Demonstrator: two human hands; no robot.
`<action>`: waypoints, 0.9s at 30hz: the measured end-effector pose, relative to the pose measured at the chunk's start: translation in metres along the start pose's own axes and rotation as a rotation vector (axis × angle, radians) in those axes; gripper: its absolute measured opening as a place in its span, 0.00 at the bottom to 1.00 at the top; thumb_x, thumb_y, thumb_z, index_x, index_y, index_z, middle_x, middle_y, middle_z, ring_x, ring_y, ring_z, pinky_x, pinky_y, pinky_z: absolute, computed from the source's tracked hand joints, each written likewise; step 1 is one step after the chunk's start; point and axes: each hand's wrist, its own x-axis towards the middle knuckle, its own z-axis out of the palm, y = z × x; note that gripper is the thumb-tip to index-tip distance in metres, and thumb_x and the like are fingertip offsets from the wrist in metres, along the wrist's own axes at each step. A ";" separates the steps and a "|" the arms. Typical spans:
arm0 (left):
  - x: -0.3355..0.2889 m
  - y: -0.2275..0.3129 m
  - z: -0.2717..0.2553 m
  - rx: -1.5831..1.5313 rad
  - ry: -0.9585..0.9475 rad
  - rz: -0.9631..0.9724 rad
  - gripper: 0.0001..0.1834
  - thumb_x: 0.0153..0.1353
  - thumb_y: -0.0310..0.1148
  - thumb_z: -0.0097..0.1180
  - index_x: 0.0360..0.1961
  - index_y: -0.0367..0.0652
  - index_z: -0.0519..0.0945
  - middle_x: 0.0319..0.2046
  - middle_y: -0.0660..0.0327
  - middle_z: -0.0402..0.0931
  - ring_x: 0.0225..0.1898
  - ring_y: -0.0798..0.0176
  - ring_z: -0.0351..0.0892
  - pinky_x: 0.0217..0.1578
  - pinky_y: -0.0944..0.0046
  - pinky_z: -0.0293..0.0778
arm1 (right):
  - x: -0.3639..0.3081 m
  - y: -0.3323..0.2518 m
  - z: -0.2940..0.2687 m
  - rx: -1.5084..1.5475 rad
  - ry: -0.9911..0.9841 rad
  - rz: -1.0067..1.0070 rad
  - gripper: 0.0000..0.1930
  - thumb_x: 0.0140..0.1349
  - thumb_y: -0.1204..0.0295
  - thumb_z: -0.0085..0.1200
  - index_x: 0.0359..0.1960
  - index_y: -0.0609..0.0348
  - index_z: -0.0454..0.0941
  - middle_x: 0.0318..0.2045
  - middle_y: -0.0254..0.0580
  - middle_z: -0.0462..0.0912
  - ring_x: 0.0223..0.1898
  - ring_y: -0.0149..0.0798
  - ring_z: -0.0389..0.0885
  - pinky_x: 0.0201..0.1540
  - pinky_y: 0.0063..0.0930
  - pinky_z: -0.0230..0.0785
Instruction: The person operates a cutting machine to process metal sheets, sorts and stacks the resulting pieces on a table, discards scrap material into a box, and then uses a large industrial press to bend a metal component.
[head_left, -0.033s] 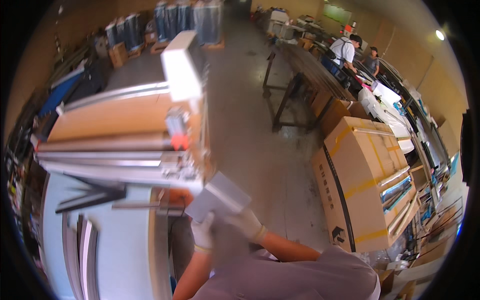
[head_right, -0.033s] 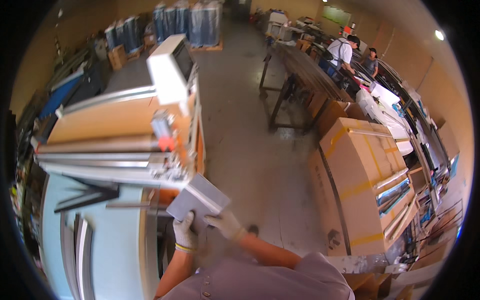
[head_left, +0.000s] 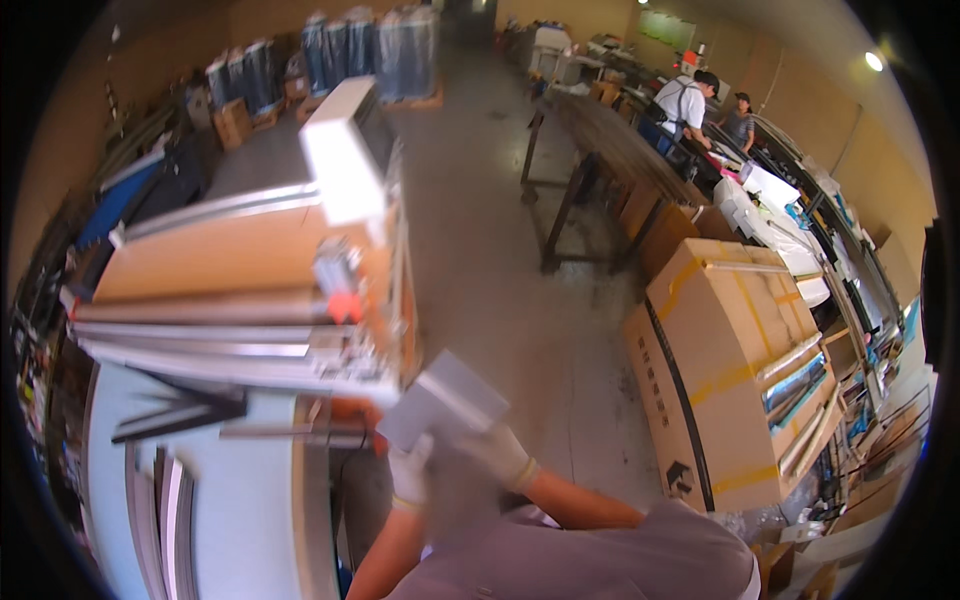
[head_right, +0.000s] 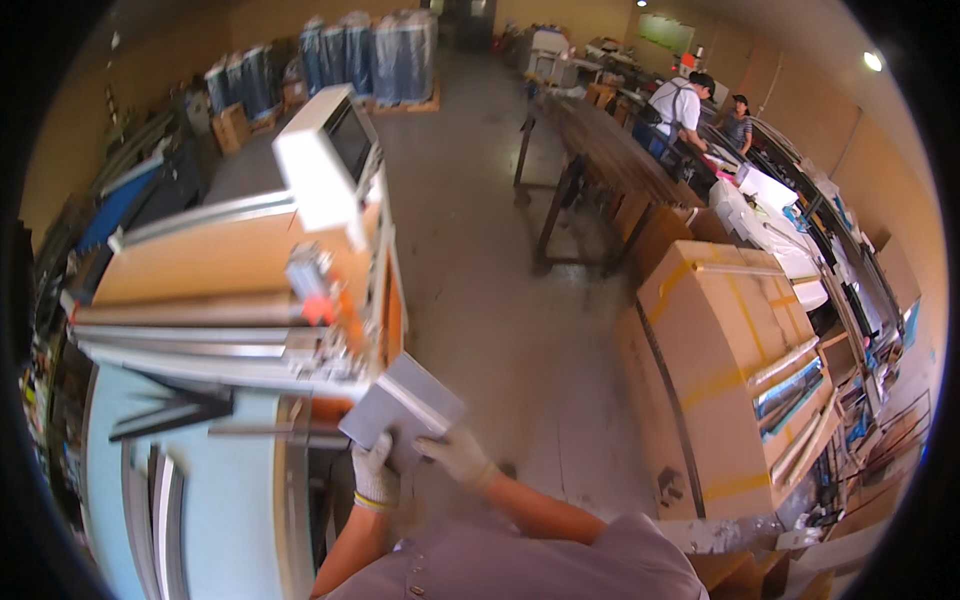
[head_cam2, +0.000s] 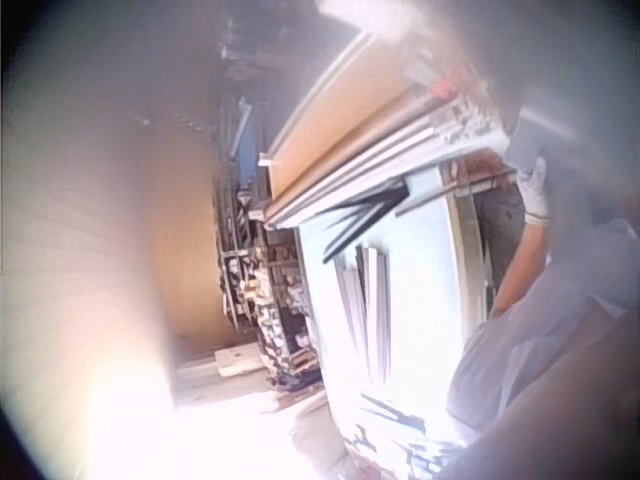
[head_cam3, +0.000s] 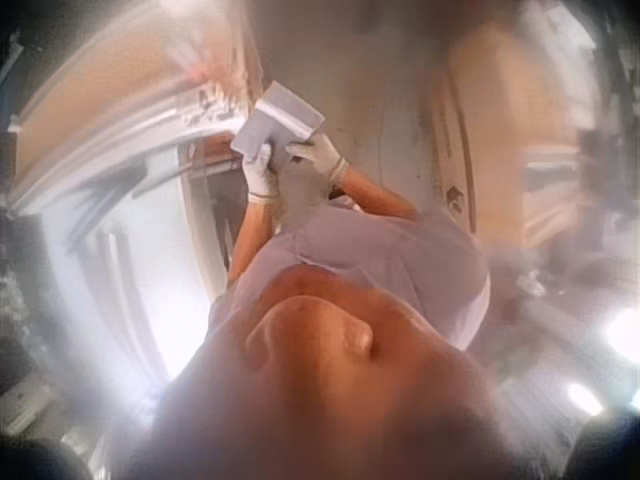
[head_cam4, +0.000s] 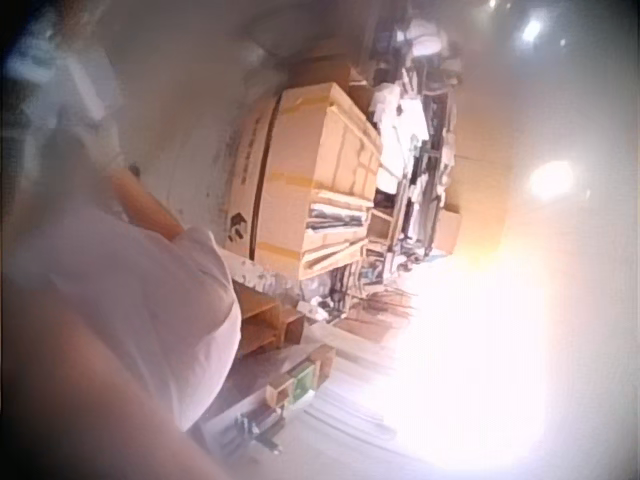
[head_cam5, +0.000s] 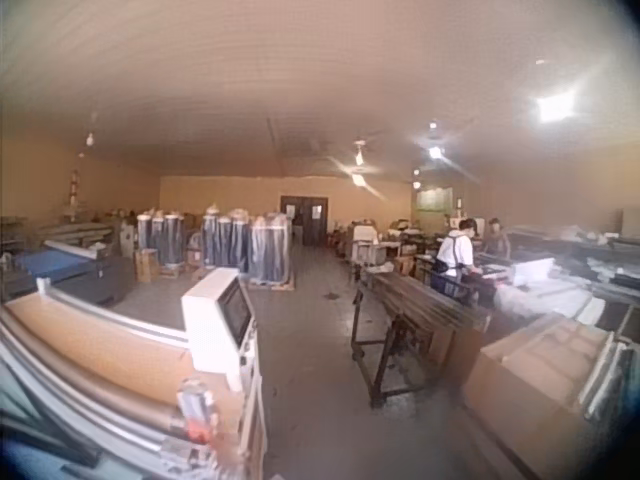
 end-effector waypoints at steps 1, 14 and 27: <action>0.022 -0.020 0.025 -0.011 -0.037 -0.006 0.29 0.54 0.36 0.68 0.55 0.36 0.73 0.46 0.58 0.77 0.45 0.57 0.78 0.47 0.57 0.76 | 0.011 -0.016 -0.033 0.027 0.017 0.038 0.19 0.61 0.66 0.61 0.50 0.68 0.79 0.35 0.40 0.83 0.34 0.29 0.80 0.37 0.27 0.73; 0.404 -0.113 0.271 -0.378 -0.126 -0.337 0.20 0.59 0.31 0.58 0.52 0.32 0.75 0.45 0.53 0.79 0.52 0.52 0.77 0.56 0.50 0.72 | 0.333 0.033 -0.428 -0.229 -0.067 0.133 0.20 0.67 0.63 0.53 0.54 0.65 0.75 0.46 0.43 0.81 0.46 0.38 0.80 0.52 0.34 0.72; 0.974 -0.201 0.292 -0.181 0.085 -0.198 0.16 0.59 0.34 0.59 0.47 0.39 0.81 0.39 0.59 0.81 0.39 0.61 0.78 0.46 0.59 0.73 | 0.760 0.196 -0.686 -0.432 0.356 0.884 0.16 0.66 0.65 0.52 0.50 0.62 0.76 0.41 0.37 0.79 0.42 0.33 0.77 0.45 0.28 0.70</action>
